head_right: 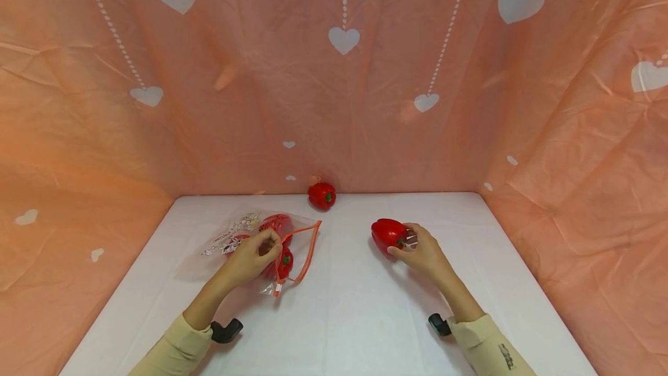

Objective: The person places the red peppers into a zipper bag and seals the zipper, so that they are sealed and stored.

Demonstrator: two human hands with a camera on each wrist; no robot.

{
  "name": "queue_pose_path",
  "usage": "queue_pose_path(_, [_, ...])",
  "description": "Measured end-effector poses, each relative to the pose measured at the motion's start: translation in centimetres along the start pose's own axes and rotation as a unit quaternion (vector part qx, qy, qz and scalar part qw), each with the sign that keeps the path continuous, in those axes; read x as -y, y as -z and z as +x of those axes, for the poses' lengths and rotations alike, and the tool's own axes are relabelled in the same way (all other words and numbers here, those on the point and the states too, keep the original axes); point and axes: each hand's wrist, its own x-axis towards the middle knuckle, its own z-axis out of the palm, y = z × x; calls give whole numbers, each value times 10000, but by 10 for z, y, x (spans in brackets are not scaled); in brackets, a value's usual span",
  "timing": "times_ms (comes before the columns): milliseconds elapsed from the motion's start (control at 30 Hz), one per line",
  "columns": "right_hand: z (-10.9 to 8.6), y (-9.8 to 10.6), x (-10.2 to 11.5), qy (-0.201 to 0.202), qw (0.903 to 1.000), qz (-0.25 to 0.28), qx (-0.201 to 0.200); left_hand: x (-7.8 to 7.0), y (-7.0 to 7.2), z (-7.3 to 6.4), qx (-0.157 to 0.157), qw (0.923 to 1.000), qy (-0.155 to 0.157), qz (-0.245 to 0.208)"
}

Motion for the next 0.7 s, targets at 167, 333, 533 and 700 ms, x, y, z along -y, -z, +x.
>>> queue_pose_path(167, [2, -7, 6, 313, 9992, 101, 232, 0, 0, -1, 3, 10000, 9, -7])
queue_pose_path(333, [4, -17, 12, 638, 9971, 221, 340, 0, 0, -1, -14, 10000, 36, -11])
queue_pose_path(533, [6, -31, 19, 921, 9939, 393, 465, -1, 0, -1, -28, 10000, 76, -12])
queue_pose_path(700, [4, -41, 29, 975, 9895, 712, 790, -1, 0, -1, -22, 10000, 18, -25])
